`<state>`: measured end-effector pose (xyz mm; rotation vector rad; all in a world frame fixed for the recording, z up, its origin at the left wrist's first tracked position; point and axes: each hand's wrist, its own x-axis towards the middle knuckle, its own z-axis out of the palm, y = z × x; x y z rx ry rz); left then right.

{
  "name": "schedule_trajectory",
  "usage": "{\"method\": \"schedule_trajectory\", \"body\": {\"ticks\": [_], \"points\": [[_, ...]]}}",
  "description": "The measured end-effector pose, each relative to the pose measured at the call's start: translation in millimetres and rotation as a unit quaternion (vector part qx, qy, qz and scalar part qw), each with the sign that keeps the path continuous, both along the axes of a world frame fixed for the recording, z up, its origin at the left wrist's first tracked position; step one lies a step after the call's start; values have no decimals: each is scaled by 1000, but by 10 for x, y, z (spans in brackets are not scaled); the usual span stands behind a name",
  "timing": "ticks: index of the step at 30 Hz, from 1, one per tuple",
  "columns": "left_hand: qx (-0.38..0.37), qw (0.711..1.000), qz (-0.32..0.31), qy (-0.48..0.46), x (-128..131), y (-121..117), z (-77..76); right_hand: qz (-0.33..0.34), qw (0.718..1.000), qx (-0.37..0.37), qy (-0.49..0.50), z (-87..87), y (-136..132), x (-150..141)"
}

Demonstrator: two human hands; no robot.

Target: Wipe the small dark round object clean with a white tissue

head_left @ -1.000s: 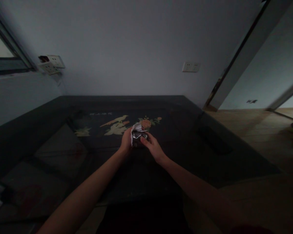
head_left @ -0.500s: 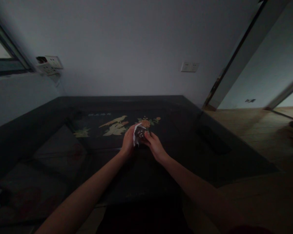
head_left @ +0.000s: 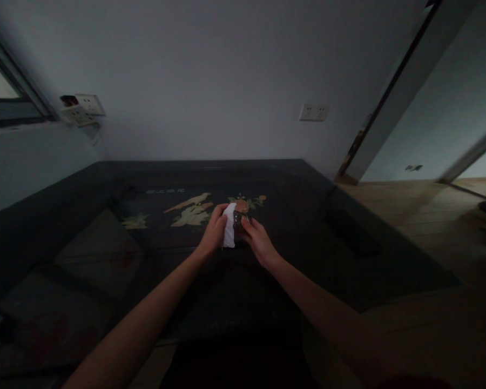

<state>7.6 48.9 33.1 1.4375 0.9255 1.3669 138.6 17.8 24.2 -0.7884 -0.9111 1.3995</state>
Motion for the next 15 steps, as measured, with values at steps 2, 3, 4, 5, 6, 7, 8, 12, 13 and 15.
{"method": "schedule_trajectory", "body": {"ticks": [2,3,4,5,6,7,8,12,13,15], "points": [[-50,996,-10,-72,49,-23,-13,1,1000,3,-15,-18,-7,-7],[-75,991,-10,-107,74,-37,-14,-1,1000,3,-26,-29,-8,-11],[-98,986,-6,-137,95,-49,-13,-4,999,5,-38,-43,-8,-15],[-117,980,-2,-158,113,-57,-13,-8,999,7,-51,-58,-6,-18],[-131,977,2,-170,124,-60,-15,-12,998,9,-61,-73,-2,-22],[-139,975,5,-175,131,-57,-23,-15,998,10,-67,-88,2,-25],[-140,975,7,-175,134,-49,-38,-18,997,11,-69,-101,7,-29],[-107,982,26,-154,129,-16,-136,-23,997,22,-66,-123,16,-39],[-91,986,39,-136,130,-21,-159,-20,997,25,-68,-121,15,-41],[-38,994,76,-73,134,-58,-183,-13,997,27,-67,-119,14,-42]]}}
